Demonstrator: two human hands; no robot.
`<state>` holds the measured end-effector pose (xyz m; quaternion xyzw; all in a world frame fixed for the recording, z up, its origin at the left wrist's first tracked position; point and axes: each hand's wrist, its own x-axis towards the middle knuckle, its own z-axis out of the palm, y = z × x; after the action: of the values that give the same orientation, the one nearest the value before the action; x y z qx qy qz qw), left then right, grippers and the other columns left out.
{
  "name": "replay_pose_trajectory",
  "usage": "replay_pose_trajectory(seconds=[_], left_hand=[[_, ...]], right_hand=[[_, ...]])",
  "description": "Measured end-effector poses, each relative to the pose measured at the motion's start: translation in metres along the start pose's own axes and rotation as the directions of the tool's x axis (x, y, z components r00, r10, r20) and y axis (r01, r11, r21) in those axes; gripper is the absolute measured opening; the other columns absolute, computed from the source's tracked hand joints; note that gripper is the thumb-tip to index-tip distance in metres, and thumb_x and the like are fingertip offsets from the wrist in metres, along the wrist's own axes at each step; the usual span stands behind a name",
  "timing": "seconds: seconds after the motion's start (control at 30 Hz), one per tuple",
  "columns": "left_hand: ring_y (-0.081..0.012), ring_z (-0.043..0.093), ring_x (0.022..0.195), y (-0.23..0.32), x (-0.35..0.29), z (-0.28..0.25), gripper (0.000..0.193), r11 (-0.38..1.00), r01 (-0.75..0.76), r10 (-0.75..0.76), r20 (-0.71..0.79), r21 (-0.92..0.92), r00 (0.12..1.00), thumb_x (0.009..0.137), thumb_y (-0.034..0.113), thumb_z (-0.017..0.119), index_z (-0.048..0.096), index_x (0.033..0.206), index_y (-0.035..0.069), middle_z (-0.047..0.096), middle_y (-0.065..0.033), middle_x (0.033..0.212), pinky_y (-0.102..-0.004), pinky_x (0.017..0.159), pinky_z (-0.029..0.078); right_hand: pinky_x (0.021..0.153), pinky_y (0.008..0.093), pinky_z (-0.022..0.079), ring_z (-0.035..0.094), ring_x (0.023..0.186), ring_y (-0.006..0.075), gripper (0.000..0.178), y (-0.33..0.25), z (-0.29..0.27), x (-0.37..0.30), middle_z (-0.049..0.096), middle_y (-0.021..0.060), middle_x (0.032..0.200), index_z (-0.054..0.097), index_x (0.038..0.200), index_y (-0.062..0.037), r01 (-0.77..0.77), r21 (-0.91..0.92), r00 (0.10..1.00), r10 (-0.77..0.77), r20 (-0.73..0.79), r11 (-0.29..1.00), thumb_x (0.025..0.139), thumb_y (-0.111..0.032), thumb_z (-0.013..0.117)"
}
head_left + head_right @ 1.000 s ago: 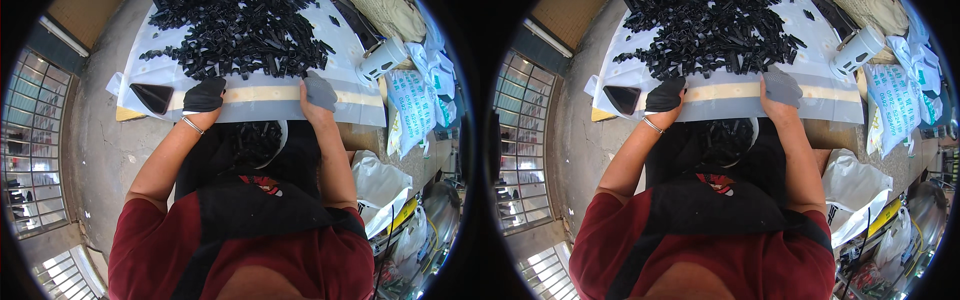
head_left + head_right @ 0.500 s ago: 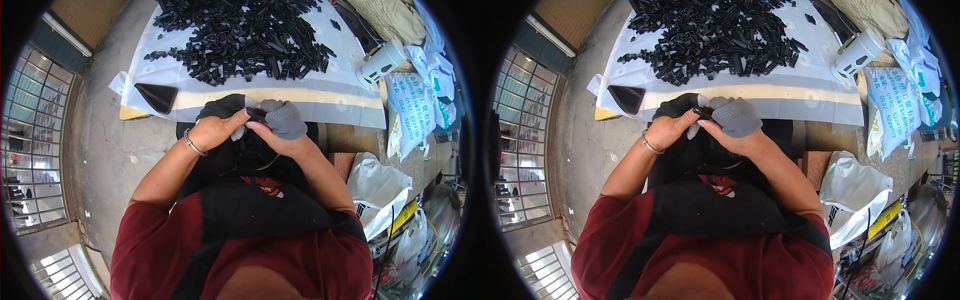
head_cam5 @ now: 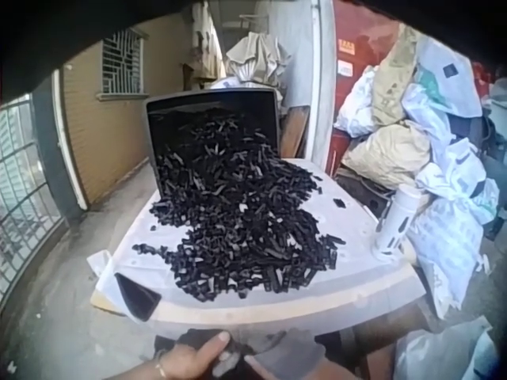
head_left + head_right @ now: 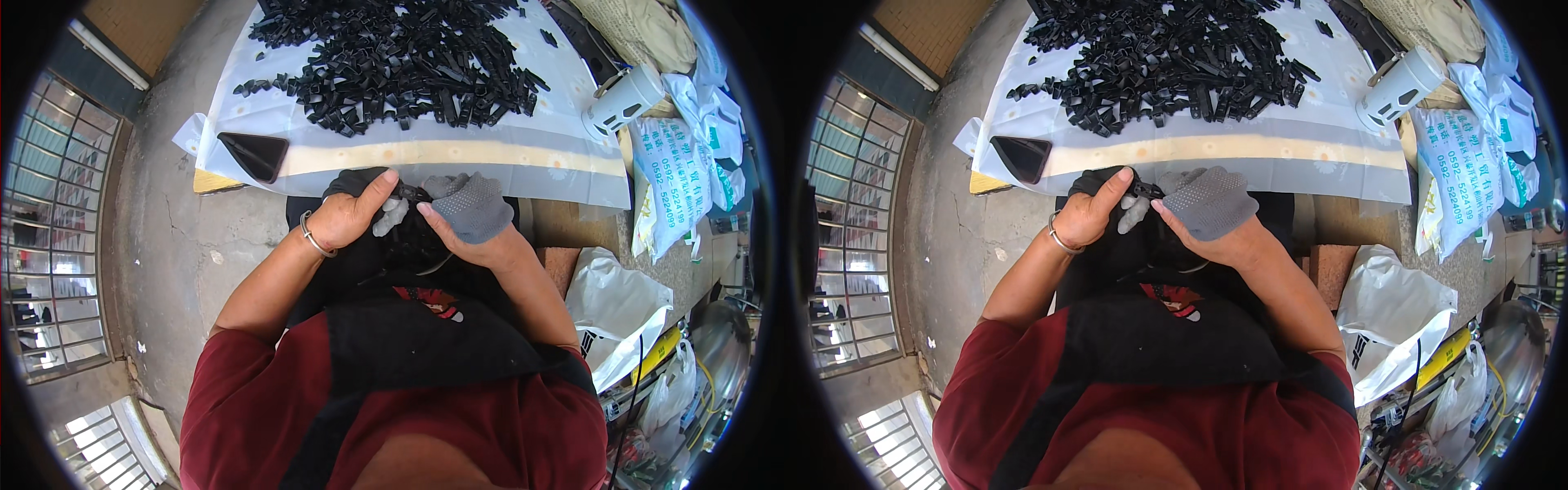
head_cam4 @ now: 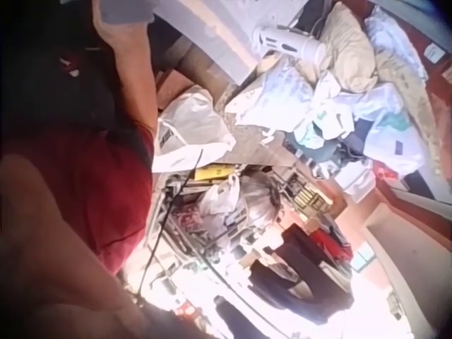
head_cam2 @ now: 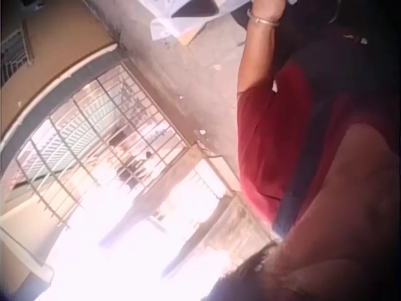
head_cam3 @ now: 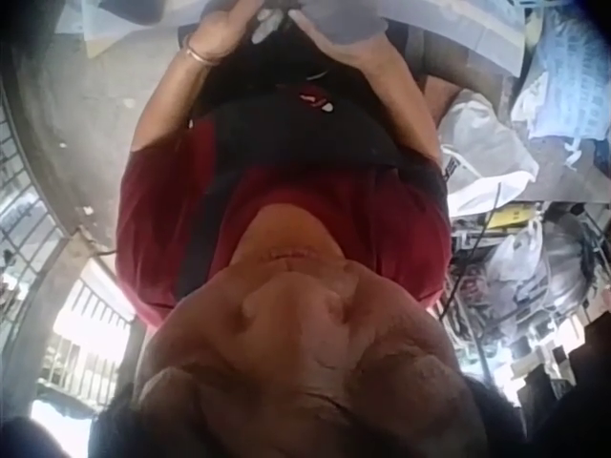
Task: Assemble small black plastic components manually at a workbench.
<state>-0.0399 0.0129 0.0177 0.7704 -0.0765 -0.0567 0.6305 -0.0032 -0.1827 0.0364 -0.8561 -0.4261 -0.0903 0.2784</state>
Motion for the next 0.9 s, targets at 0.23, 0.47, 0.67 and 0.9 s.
replay_pose_trajectory(seconds=[0.23, 0.47, 0.67, 0.9], left_hand=[[-0.0263, 0.056, 0.068, -0.002, 0.003, 0.006, 0.04, 0.979, -0.031, 0.042, -0.052, 0.201, 0.998, 0.093, 0.032, 0.036, 0.057, 0.085, 0.0, 0.06, -0.0119, 0.074, -0.0349, 0.066, 0.044], [-0.0358, 0.056, 0.078, -0.009, 0.0, 0.016, 0.036, 0.908, -0.137, 0.148, 0.004, 0.396, 0.989, 0.092, 0.027, 0.035, 0.056, 0.087, -0.001, 0.06, -0.0191, 0.083, -0.0396, 0.07, 0.044], [-0.0353, 0.058, 0.081, -0.013, 0.005, -0.013, 0.042, 0.748, -0.002, -0.026, 0.032, 0.664, 0.999, 0.09, 0.038, 0.04, 0.057, 0.096, 0.0, 0.061, -0.0187, 0.086, -0.0385, 0.073, 0.045], [-0.029, 0.06, 0.082, -0.036, 0.053, -0.046, 0.026, 0.409, 0.14, 0.304, -0.279, 0.902, 0.911, 0.081, 0.029, 0.053, 0.057, 0.096, 0.007, 0.061, -0.0132, 0.091, -0.0369, 0.07, 0.048]], right_hand=[[0.065, 0.0385, 0.043, 0.055, 0.076, 0.0282, 0.021, -0.008, -0.006, 0.003, 0.061, 0.0079, 0.082, 0.061, 0.089, -0.0073, 0.067, -0.163, 0.997, -0.06, 0.049, 0.984, 0.079, -0.025, 0.059], [0.069, 0.04, 0.042, 0.054, 0.081, 0.0291, 0.022, 0.004, 0.033, -0.01, 0.059, 0.0096, 0.088, 0.06, 0.093, -0.0081, 0.129, -0.147, 0.991, -0.131, -0.004, 0.981, 0.079, -0.025, 0.057], [0.076, 0.0404, 0.043, 0.055, 0.085, 0.0316, 0.026, 0.014, 0.019, 0.001, 0.059, 0.0142, 0.09, 0.058, 0.097, -0.0052, -0.018, 0.012, 0.977, 0.015, 0.214, 1.0, 0.081, -0.026, 0.055], [0.072, 0.042, 0.045, 0.056, 0.083, 0.0331, 0.023, 0.118, -0.009, 0.037, 0.059, 0.0163, 0.086, 0.059, 0.098, -0.0061, -0.38, -0.497, 0.925, 0.336, -0.18, 0.78, 0.079, -0.019, 0.053]])
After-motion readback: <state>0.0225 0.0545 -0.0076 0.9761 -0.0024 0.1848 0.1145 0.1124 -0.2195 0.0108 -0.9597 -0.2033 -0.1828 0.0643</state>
